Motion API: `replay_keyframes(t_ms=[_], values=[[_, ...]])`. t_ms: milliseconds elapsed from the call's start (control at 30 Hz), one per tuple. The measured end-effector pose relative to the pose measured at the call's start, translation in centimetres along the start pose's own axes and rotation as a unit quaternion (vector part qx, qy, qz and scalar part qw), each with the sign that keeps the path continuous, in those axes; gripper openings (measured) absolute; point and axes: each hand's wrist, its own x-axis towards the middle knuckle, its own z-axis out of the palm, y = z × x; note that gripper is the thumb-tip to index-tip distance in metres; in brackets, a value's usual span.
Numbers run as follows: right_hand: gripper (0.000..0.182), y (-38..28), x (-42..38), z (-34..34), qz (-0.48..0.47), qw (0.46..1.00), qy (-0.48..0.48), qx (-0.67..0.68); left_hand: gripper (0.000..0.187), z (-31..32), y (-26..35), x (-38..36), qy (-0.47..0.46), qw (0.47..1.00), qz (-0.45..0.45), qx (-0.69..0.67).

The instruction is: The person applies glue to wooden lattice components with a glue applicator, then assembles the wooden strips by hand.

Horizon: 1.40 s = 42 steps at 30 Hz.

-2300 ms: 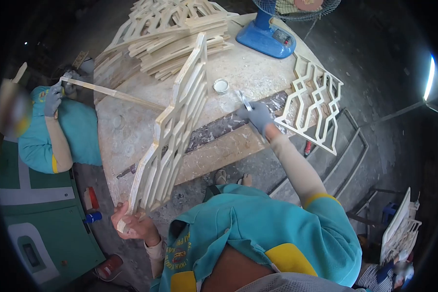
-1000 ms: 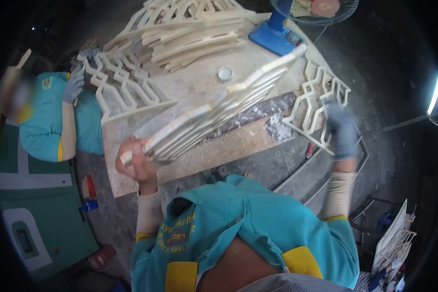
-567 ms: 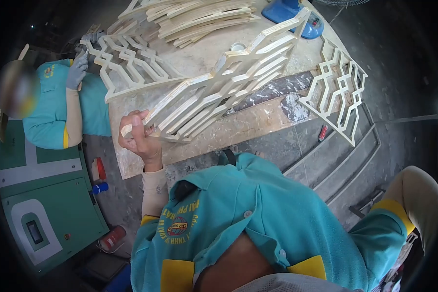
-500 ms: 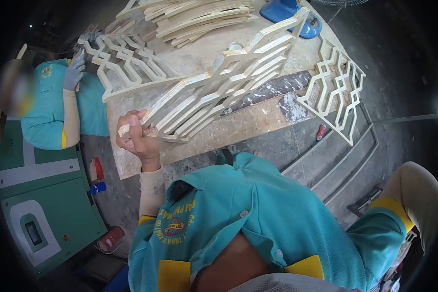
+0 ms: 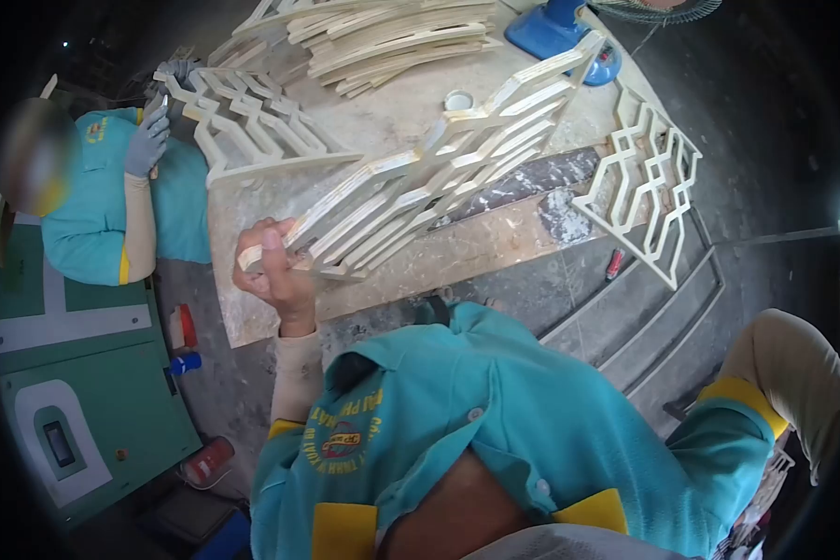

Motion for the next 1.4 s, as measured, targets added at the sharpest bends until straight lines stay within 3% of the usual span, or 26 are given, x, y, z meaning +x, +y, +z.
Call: replay_keyframes(t_ms=[100,233,367,400,633,667,700,767,900,933,967,1000,1033,1067,1133,1167,1200,1233,1267,1367,1400], values=[[0.025,0.4,-1.1,1.1,0.009,0.999,0.041,0.009,0.022,-1.0,-0.7,0.7,0.006,1.0,0.021,0.015],[0.033,0.6,0.6,0.0,0.008,1.0,0.019,-0.004,0.019,-0.8,-1.1,-0.3,-0.017,0.999,-0.018,-0.031],[0.041,-0.1,-0.4,1.4,0.029,0.998,0.053,0.008,0.022,-0.9,-1.1,-0.7,0.007,0.999,0.038,0.037],[0.043,-0.1,-1.0,2.0,0.029,0.997,0.073,0.014,0.025,-0.7,-0.4,-0.5,-0.027,0.998,0.05,0.017],[0.058,-1.0,-1.1,0.7,0.059,0.994,0.088,-0.008,0.025,-1.3,-0.7,-0.9,-0.013,1.0,0.014,0.005],[0.06,-1.0,-2.1,1.1,0.074,0.992,0.103,-0.007,0.024,-0.9,-1.6,-0.6,0.012,0.996,0.088,0.019],[0.062,-0.9,-2.8,1.6,0.082,0.989,0.122,-0.003,0.024,-1.5,-1.3,0.2,0.007,0.995,0.1,0.028],[0.066,-0.7,-2.5,1.2,0.086,0.989,0.124,-0.007,0.024,-1.2,-0.8,-1.0,-0.005,0.999,0.038,0.004],[0.075,-2.1,-1.2,0.0,0.073,0.985,0.153,-0.034,0.022,-1.0,0.3,-1.9,0.009,0.999,0.037,0.006],[0.041,-0.5,-3.2,0.5,0.179,0.98,0.036,-0.085,0.023,-1.1,0.5,-2.0,0.009,0.996,0.088,0.023],[0.027,2.7,-6.9,1.1,0.282,0.947,-0.08,-0.133,0.023,-1.4,0.7,-2.1,0.008,0.995,0.093,0.018],[0.031,7.5,-10.7,-0.8,0.319,0.854,-0.284,-0.297,0.025,-1.9,1.1,-2.4,0.028,0.996,0.081,0.035],[0.036,6.9,-13.8,3.0,0.427,0.88,-0.181,-0.1,0.027,-2.3,1.5,-2.8,0.048,0.995,0.066,0.052],[0.035,9.1,-17.7,2.8,0.548,0.776,-0.292,-0.11,0.027,-2.5,1.9,-2.9,0.048,0.995,0.069,0.048],[0.032,10.0,-25.2,4.8,0.649,0.711,-0.255,0.089,0.029,-2.7,3.1,-3.1,0.083,0.988,0.009,0.131],[0.025,9.9,-29.0,6.2,0.693,0.651,-0.171,0.259,0.029,-2.4,3.8,-3.1,0.083,0.988,0.009,0.133],[0.02,8.3,-31.3,8.0,0.724,0.594,-0.116,0.33,0.028,-2.1,4.8,-3.0,0.08,0.993,-0.024,0.081],[0.021,7.1,-31.9,9.8,0.77,0.557,-0.228,0.212,0.028,-1.8,5.3,-3.0,0.077,0.995,-0.055,0.028],[0.033,7.0,-34.9,11.3,0.791,0.51,-0.25,0.228,0.026,-1.8,5.3,-2.8,0.094,0.994,-0.05,0.038],[0.041,4.6,-34.8,15.1,0.799,0.49,-0.186,0.295,0.025,-1.0,6.2,-2.5,0.117,0.988,-0.046,-0.086],[0.04,4.2,-34.0,15.6,0.773,0.485,-0.122,0.391,0.025,0.2,6.8,-2.5,0.142,0.982,-0.057,-0.111]])
